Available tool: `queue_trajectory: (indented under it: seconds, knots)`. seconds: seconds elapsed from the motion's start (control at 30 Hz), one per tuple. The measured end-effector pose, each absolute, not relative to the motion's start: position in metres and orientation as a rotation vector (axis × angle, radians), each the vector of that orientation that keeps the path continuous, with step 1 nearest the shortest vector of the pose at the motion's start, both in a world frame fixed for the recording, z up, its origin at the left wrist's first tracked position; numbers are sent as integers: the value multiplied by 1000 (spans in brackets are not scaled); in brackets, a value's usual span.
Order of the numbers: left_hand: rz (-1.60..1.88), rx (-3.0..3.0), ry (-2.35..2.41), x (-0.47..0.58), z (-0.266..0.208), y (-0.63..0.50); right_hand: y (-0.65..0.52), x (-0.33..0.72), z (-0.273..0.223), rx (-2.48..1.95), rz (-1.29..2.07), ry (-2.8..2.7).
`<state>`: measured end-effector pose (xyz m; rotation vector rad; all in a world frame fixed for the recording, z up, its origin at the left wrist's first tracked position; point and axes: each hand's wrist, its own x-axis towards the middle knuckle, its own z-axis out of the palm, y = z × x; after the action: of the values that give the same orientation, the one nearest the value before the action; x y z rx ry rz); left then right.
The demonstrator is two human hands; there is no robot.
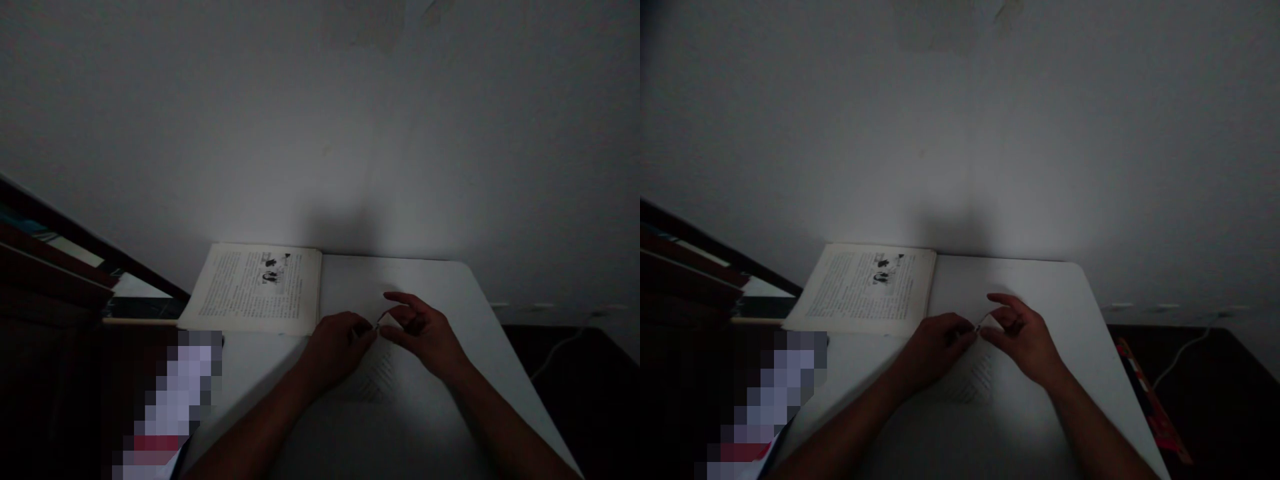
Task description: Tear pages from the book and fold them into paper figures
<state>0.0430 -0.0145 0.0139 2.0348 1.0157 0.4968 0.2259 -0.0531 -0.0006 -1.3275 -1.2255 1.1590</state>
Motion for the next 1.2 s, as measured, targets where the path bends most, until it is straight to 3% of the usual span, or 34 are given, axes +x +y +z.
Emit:
queue_trajectory:
  seconds: [0.23, 0.43, 1.2]
  knots:
    - [604, 1609, 908, 44, 6, -11, -54, 227, -5, -1054, 1477, -747]
    - [623, 1528, 883, 45, 3, -13, -56, 221, 0, -1015, 1624, -744]
    - [615, 1748, 900, 45, 8, -17, -55, 223, -4, -1310, 1378, -986]
